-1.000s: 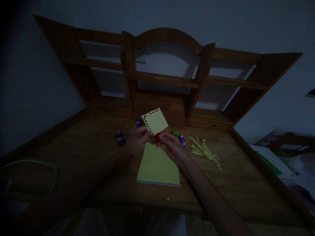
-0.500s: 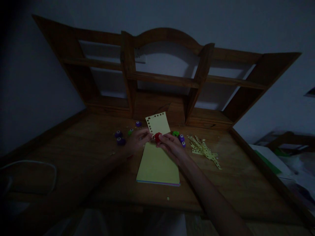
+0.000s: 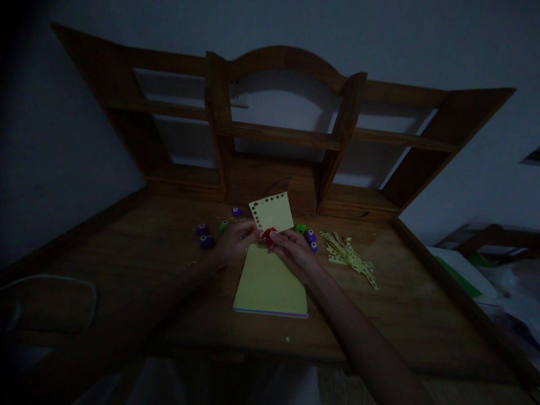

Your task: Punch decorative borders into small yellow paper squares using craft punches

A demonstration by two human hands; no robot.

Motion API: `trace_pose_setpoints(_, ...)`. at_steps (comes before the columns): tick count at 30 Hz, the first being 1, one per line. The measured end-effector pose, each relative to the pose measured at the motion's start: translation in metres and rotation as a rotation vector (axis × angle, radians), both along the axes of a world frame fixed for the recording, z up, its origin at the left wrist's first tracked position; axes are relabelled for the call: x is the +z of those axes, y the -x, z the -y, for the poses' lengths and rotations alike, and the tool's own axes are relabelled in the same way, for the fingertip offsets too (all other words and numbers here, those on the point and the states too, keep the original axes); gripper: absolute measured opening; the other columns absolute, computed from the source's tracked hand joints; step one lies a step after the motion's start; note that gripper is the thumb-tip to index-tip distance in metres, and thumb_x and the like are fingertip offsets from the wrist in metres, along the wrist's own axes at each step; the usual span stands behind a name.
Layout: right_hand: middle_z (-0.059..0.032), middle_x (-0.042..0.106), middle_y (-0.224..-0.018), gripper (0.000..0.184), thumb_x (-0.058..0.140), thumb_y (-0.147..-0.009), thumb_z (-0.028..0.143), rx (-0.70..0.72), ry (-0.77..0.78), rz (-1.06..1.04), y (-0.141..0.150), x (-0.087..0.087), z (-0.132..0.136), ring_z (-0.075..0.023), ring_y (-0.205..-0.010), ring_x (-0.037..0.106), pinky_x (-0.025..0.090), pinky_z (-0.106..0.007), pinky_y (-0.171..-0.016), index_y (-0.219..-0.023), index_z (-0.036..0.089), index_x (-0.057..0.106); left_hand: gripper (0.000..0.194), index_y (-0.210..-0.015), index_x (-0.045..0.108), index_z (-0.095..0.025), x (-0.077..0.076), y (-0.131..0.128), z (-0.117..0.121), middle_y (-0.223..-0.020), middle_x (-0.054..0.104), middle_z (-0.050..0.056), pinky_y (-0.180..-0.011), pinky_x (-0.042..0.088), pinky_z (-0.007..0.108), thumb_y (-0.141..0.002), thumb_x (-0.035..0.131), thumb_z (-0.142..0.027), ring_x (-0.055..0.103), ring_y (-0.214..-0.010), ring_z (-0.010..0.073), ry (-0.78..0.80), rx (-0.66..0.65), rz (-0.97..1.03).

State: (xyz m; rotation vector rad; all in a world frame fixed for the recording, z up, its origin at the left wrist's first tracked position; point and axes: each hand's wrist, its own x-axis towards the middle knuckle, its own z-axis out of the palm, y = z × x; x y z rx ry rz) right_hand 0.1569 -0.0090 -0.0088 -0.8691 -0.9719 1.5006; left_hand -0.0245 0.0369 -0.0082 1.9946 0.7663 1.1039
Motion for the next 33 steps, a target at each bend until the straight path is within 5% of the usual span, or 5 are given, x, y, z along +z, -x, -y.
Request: trace_pose_setpoints(33, -0.0014, 0.064, -0.069, 0.015, 0.076, -0.071, 0.031, -0.021, -0.103, 0.063, 0.0056, -0.0015, -0.0007, -0.0119, -0.06, 0.054, 0.039, -0.027, -0.059, -0.07, 0.018, 0.068, 0.026, -0.074, 0.058, -0.014, 0.002, -0.0002, 0.0018, -0.071, 0.058, 0.001, -0.06, 0.04, 0.022, -0.088, 0.049, -0.034, 0.054, -0.067, 0.0121, -0.025, -0.014, -0.01)
